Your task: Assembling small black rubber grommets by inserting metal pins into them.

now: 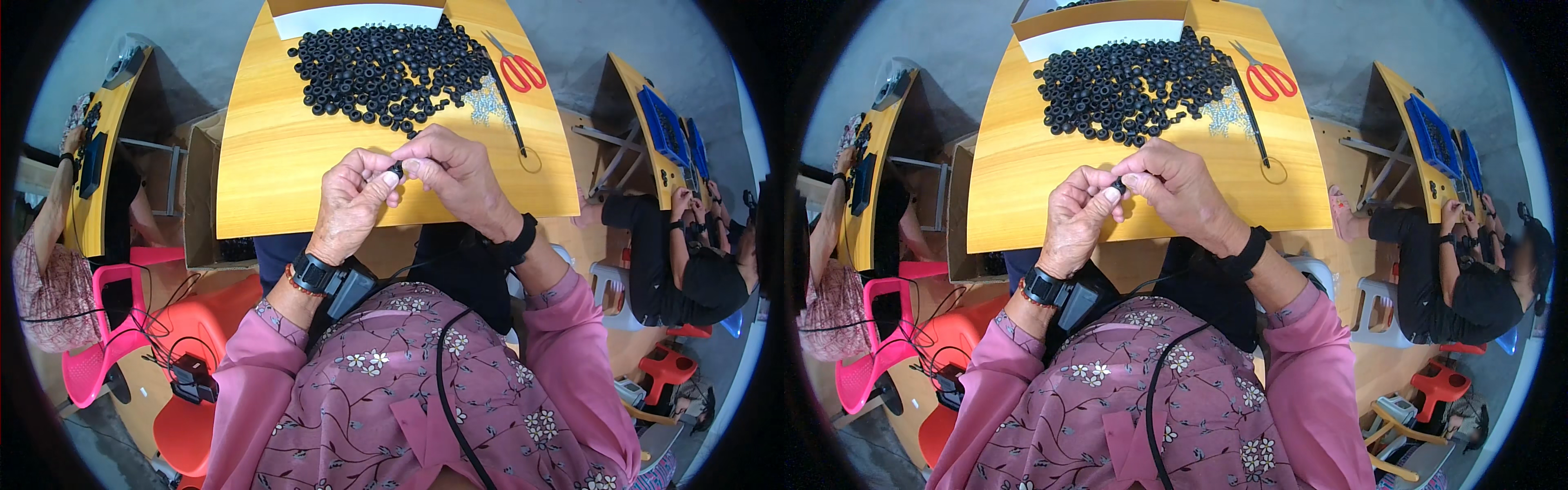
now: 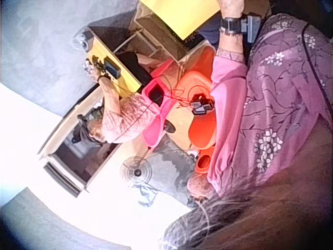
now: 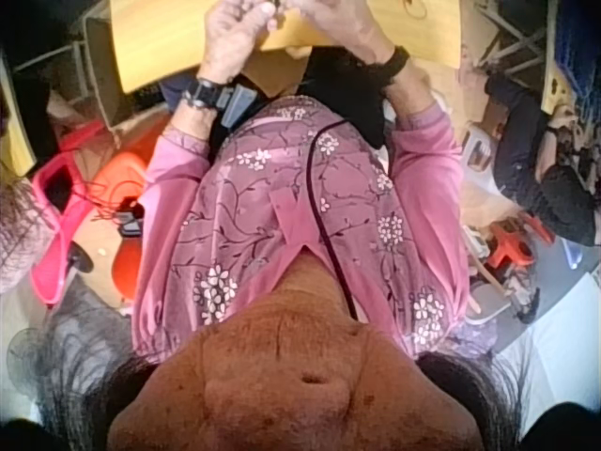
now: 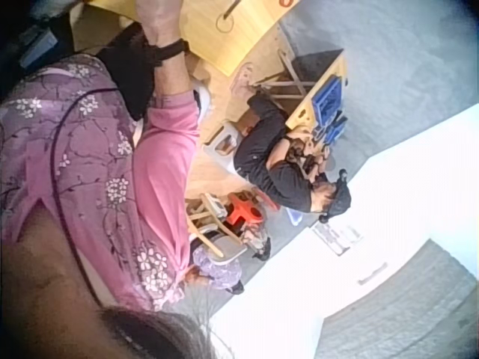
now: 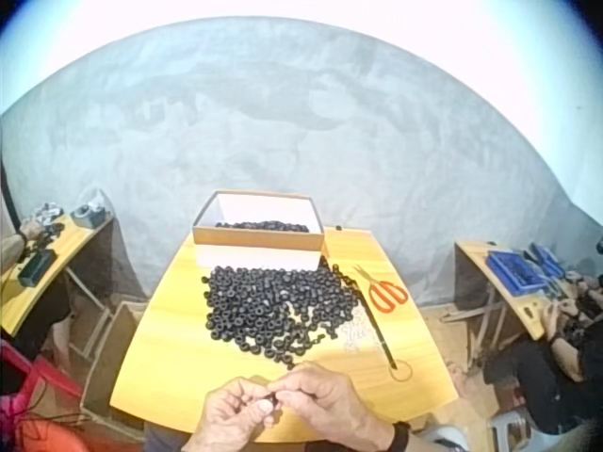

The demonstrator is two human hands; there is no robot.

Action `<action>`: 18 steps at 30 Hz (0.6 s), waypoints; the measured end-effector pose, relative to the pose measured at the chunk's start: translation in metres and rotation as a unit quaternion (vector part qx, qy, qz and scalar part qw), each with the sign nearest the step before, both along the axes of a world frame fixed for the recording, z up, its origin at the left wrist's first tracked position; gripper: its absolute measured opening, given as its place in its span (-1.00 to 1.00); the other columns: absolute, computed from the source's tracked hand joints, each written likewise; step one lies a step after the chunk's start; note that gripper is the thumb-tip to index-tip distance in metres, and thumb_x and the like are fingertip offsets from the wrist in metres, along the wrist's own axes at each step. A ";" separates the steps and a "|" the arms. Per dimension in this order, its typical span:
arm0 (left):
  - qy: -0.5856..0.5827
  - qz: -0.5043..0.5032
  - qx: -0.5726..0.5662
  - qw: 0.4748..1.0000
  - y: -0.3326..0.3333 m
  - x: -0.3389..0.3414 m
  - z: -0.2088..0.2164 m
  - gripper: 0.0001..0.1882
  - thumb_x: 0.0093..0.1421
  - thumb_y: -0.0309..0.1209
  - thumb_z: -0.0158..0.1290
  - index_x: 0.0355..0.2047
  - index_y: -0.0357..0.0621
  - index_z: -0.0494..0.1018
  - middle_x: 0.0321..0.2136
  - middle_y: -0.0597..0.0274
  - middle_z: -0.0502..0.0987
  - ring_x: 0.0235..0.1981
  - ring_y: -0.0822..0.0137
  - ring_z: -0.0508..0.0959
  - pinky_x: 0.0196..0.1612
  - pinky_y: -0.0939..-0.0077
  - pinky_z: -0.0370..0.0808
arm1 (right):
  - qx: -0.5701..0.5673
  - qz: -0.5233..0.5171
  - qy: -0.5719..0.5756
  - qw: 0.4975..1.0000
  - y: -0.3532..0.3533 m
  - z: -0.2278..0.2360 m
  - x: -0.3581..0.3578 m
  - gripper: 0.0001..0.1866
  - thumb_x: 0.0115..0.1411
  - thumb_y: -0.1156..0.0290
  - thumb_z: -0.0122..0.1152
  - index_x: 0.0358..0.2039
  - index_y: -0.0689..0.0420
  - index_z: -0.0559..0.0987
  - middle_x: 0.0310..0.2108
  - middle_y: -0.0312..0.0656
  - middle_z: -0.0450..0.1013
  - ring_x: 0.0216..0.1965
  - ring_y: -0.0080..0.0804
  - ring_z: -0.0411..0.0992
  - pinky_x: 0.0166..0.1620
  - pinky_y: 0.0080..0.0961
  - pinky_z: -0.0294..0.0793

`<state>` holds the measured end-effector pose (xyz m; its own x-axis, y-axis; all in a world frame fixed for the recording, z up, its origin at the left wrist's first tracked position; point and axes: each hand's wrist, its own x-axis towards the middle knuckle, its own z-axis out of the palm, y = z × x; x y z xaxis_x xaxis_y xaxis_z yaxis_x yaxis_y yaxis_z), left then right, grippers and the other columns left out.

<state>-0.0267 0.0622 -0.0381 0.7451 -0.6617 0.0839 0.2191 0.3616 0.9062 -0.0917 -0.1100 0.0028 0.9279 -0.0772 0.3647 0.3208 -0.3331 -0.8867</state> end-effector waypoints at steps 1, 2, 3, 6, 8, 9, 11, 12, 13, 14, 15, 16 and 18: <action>-0.001 -0.001 0.000 1.000 0.000 0.000 0.000 -0.86 0.31 -0.52 0.10 -0.15 -0.29 0.45 -0.26 0.16 0.60 -0.42 0.51 0.51 -0.27 0.62 0.52 | -0.020 -0.006 -0.003 1.000 0.001 0.001 0.000 -0.86 0.20 0.59 0.20 -0.26 0.15 0.66 -0.45 -0.28 0.41 -0.39 -0.50 0.41 -0.28 -0.54 0.43; -0.002 0.002 -0.001 1.000 0.000 0.000 0.000 -0.86 0.31 -0.52 0.10 -0.15 -0.29 0.45 -0.26 0.17 0.59 -0.42 0.51 0.51 -0.27 0.62 0.52 | -0.040 -0.011 -0.006 0.999 0.002 0.004 -0.001 -0.87 0.20 0.59 0.20 -0.26 0.14 0.65 -0.46 -0.27 0.41 -0.39 -0.47 0.42 -0.28 -0.53 0.43; -0.003 0.005 -0.003 1.000 0.000 -0.001 0.000 -0.87 0.31 -0.53 0.10 -0.16 -0.29 0.45 -0.27 0.18 0.59 -0.42 0.51 0.51 -0.27 0.62 0.52 | -0.060 -0.017 -0.008 0.998 0.003 0.006 -0.001 -0.87 0.19 0.58 0.21 -0.27 0.14 0.65 -0.46 -0.25 0.41 -0.40 -0.45 0.42 -0.28 -0.51 0.43; -0.007 0.019 -0.001 1.000 -0.001 -0.003 0.001 -0.89 0.31 -0.55 0.10 -0.18 -0.28 0.45 -0.29 0.20 0.58 -0.42 0.51 0.52 -0.28 0.61 0.52 | -0.097 -0.026 -0.025 0.995 0.003 0.007 0.000 -0.89 0.18 0.58 0.22 -0.28 0.15 0.64 -0.47 -0.21 0.42 -0.41 -0.39 0.42 -0.29 -0.50 0.43; -0.008 0.027 0.005 1.000 -0.002 -0.005 0.002 -0.90 0.30 -0.56 0.10 -0.19 -0.28 0.45 -0.31 0.22 0.57 -0.42 0.51 0.52 -0.28 0.61 0.52 | -0.098 -0.029 -0.023 0.994 0.003 0.005 0.000 -0.89 0.18 0.58 0.22 -0.28 0.16 0.63 -0.47 -0.20 0.42 -0.42 -0.36 0.42 -0.30 -0.48 0.43; -0.007 0.030 0.009 0.999 -0.003 -0.006 0.002 -0.90 0.30 -0.57 0.10 -0.20 -0.28 0.45 -0.32 0.23 0.57 -0.43 0.51 0.52 -0.28 0.61 0.52 | -0.099 -0.031 -0.022 0.994 0.002 0.005 0.000 -0.89 0.17 0.59 0.21 -0.29 0.16 0.63 -0.47 -0.19 0.42 -0.42 -0.35 0.43 -0.30 -0.48 0.43; -0.007 0.035 0.014 0.999 -0.004 -0.007 0.003 -0.91 0.30 -0.58 0.10 -0.20 -0.27 0.44 -0.33 0.24 0.56 -0.43 0.51 0.52 -0.28 0.61 0.52 | -0.087 -0.032 -0.002 0.996 0.003 0.005 -0.001 -0.89 0.17 0.59 0.21 -0.29 0.16 0.63 -0.47 -0.18 0.42 -0.42 -0.34 0.43 -0.31 -0.46 0.43; -0.009 0.037 0.015 0.999 -0.004 -0.007 0.002 -0.91 0.30 -0.58 0.10 -0.20 -0.27 0.44 -0.33 0.24 0.56 -0.43 0.51 0.52 -0.28 0.61 0.52 | -0.081 -0.032 0.008 0.996 0.003 0.005 -0.001 -0.89 0.17 0.60 0.21 -0.29 0.16 0.63 -0.47 -0.18 0.42 -0.42 -0.33 0.43 -0.31 -0.45 0.44; -0.010 0.039 0.016 0.999 -0.004 -0.007 0.002 -0.91 0.30 -0.58 0.10 -0.20 -0.28 0.44 -0.33 0.24 0.56 -0.43 0.51 0.52 -0.29 0.61 0.52 | -0.081 -0.029 0.011 0.996 0.003 0.005 -0.001 -0.88 0.17 0.60 0.21 -0.29 0.16 0.63 -0.47 -0.18 0.42 -0.42 -0.32 0.43 -0.31 -0.44 0.44; -0.013 0.039 0.023 0.999 -0.004 -0.007 0.003 -0.91 0.30 -0.58 0.10 -0.21 -0.28 0.44 -0.33 0.24 0.56 -0.43 0.50 0.53 -0.29 0.61 0.52 | -0.080 -0.026 0.014 0.996 0.002 0.006 -0.002 -0.88 0.16 0.60 0.21 -0.29 0.16 0.63 -0.48 -0.17 0.41 -0.42 -0.32 0.43 -0.32 -0.44 0.44; -0.016 0.039 0.030 0.999 -0.003 -0.007 0.005 -0.92 0.30 -0.59 0.10 -0.21 -0.28 0.44 -0.33 0.24 0.56 -0.43 0.50 0.53 -0.29 0.61 0.52 | -0.079 -0.024 0.018 0.996 0.002 0.007 -0.002 -0.88 0.16 0.60 0.22 -0.28 0.16 0.63 -0.48 -0.17 0.41 -0.42 -0.31 0.43 -0.32 -0.43 0.44; -0.019 0.038 0.037 0.998 -0.003 -0.007 0.006 -0.92 0.30 -0.59 0.09 -0.21 -0.28 0.44 -0.33 0.24 0.56 -0.43 0.50 0.53 -0.29 0.61 0.52 | -0.087 -0.020 0.009 0.996 0.002 0.007 -0.003 -0.87 0.17 0.60 0.21 -0.28 0.15 0.63 -0.48 -0.16 0.41 -0.43 -0.30 0.43 -0.32 -0.42 0.44; -0.017 0.027 0.036 0.999 -0.002 -0.006 0.004 -0.92 0.30 -0.59 0.08 -0.21 -0.28 0.44 -0.33 0.24 0.56 -0.42 0.50 0.53 -0.28 0.61 0.52 | -0.103 -0.011 -0.008 0.995 0.001 0.008 -0.003 -0.87 0.17 0.59 0.20 -0.26 0.14 0.63 -0.48 -0.15 0.40 -0.43 -0.27 0.42 -0.32 -0.41 0.43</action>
<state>-0.0327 0.0600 -0.0344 0.7774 -0.6258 0.0635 0.1697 0.3058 0.9368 -0.0947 -0.1090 0.0107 0.9207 -0.0198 0.3899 0.3250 -0.5146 -0.7935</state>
